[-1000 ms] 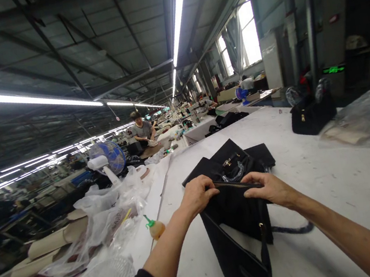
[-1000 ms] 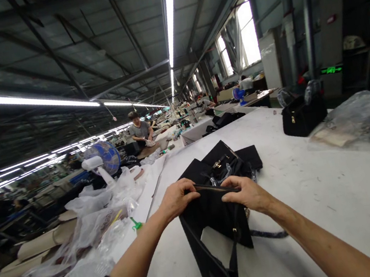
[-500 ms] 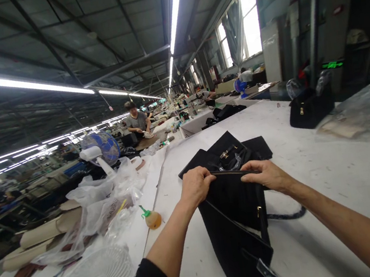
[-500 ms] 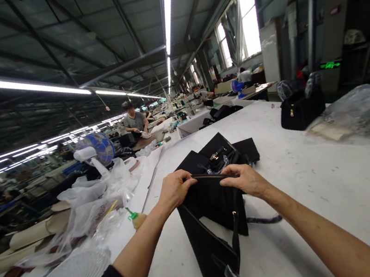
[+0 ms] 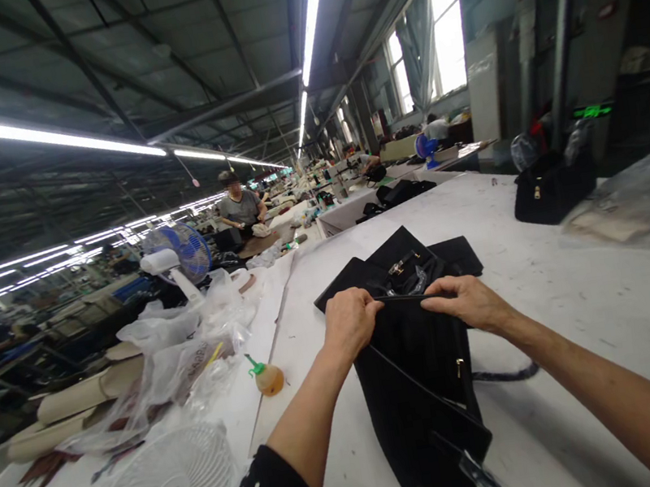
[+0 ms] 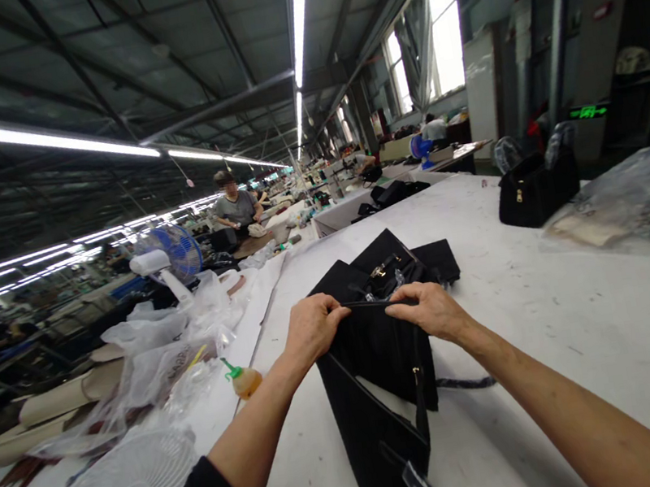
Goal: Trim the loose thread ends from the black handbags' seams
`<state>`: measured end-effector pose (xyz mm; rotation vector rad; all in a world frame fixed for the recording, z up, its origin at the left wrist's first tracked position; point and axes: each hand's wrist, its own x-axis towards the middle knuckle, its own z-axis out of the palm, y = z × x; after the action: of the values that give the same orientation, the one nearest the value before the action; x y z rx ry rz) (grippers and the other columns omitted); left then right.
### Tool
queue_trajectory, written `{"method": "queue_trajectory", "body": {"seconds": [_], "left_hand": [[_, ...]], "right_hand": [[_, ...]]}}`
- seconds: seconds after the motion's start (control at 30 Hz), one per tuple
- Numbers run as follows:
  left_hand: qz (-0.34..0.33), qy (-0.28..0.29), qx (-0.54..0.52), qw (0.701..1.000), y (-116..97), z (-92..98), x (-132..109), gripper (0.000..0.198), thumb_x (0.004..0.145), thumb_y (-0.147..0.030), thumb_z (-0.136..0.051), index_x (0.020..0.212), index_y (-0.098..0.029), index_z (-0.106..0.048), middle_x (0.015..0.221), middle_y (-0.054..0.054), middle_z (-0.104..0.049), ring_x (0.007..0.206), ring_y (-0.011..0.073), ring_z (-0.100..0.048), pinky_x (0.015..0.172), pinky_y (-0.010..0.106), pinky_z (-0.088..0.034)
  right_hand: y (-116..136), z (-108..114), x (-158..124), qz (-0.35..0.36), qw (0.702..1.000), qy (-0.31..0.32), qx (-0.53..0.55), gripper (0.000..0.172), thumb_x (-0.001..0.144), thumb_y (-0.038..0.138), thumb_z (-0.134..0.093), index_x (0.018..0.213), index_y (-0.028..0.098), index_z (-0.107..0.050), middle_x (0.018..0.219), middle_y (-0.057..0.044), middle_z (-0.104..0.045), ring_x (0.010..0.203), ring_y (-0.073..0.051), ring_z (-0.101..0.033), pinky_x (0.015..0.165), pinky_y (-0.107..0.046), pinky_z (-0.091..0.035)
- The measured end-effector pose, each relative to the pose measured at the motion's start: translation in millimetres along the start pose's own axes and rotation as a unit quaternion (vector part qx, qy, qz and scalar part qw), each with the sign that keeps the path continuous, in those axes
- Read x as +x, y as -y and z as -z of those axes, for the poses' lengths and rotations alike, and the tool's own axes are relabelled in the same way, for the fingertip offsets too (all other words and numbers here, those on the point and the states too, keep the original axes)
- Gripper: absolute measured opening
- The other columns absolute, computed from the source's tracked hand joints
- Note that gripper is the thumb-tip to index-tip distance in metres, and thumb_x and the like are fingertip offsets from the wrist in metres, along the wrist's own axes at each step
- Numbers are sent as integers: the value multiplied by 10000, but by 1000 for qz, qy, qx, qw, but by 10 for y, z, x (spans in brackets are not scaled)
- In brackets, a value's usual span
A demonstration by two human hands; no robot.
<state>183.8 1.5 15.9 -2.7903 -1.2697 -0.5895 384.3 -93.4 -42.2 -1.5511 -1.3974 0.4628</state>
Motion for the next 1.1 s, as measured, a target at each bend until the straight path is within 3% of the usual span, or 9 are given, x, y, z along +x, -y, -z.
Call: {"method": "queue_trajectory", "body": {"seconds": [0.2,0.33,0.47,0.6,0.83,1.1], "left_hand": [[10,2,13,1000,-37,17,-4,223,799,-399,-585,729,-206,-672,838,31,-691,793,191,-601,722,287,-402],[15,3,15,1000,-40,6,2,234,801,-401,-579,725,-200,-672,833,38,-688,787,190,-598,720,284,-399],[21,-3,17,1000,-19,2,5,228,797,-400,-584,727,-202,-675,816,38,-688,771,190,-599,705,284,-396],[25,-14,20,999,19,15,-6,213,785,-397,-599,712,-211,-674,805,29,-689,759,192,-601,685,289,-393],[20,-46,-14,999,115,-33,-25,181,759,-360,-626,673,-206,-668,741,19,-677,705,178,-594,646,283,-382],[27,-59,-147,987,411,-8,-97,44,707,-215,-663,679,-182,-653,772,-7,-664,727,123,-583,701,238,-420]], "right_hand": [[42,15,38,36,996,-18,-77,236,739,414,-585,744,209,-701,804,-2,-672,751,-152,-592,708,-256,-424],[185,13,118,42,986,12,-159,241,745,437,-592,726,222,-698,727,8,-665,699,-140,-588,644,-238,-394],[418,-49,232,67,952,51,-293,238,777,454,-569,794,270,-719,741,-6,-684,721,-163,-602,599,-249,-355],[580,-153,359,78,917,74,-383,283,796,456,-535,741,237,-707,745,-52,-687,742,-195,-611,596,-262,-354],[650,-340,531,66,942,94,-315,213,742,458,-598,771,278,-706,748,-15,-690,737,-172,-604,563,-243,-331],[499,-288,618,51,962,107,-245,184,716,409,-631,718,237,-696,713,4,-678,681,-136,-583,605,-228,-354]]}}
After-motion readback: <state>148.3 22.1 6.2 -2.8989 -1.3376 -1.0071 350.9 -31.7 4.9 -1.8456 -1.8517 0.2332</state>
